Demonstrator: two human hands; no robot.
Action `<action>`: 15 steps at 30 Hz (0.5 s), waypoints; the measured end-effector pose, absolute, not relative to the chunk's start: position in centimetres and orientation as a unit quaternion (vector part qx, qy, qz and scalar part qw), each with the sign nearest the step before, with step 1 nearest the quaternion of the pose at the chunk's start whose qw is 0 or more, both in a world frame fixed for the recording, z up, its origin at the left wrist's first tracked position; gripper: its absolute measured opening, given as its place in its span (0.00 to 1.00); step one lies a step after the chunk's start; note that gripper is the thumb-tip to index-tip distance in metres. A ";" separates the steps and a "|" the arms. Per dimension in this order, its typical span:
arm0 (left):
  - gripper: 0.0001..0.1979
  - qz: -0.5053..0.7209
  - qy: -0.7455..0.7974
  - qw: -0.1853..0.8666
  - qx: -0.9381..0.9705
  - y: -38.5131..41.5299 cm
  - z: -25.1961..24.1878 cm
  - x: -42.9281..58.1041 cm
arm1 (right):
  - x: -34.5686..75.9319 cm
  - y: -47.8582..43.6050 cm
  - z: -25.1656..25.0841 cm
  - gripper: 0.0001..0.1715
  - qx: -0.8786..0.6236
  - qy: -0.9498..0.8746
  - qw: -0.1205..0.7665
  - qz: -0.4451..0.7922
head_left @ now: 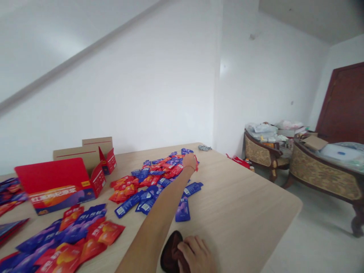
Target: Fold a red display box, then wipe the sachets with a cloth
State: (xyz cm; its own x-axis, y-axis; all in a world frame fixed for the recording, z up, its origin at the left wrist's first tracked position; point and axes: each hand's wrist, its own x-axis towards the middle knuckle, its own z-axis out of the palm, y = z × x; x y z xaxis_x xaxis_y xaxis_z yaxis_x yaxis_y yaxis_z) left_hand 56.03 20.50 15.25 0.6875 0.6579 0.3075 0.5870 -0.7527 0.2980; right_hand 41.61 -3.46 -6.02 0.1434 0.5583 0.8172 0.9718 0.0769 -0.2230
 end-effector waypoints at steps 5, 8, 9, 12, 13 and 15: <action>0.17 0.262 0.358 0.197 0.874 21.6 18.2 49.2 | 40.9 -6.1 -2.4 0.20 -0.655 -0.622 0.402 -0.151; 0.18 0.265 0.365 0.273 0.850 21.9 18.3 43.2 | 40.2 -7.1 -1.5 0.20 -0.665 -0.607 0.414 -0.135; 0.18 0.260 0.365 0.298 0.843 21.8 18.0 41.0 | 40.0 -7.2 -1.4 0.19 -0.667 -0.604 0.415 -0.136; 0.17 0.233 0.357 0.360 0.830 20.9 16.1 33.8 | 40.0 -7.6 -1.4 0.18 -0.670 -0.612 0.399 -0.134; 0.16 0.221 0.353 0.375 0.828 20.5 15.3 31.4 | 40.2 -7.6 -1.4 0.17 -0.668 -0.619 0.392 -0.132; 0.15 0.197 0.346 0.398 0.826 19.4 13.3 26.9 | 40.5 -7.7 -1.5 0.16 -0.661 -0.632 0.383 -0.129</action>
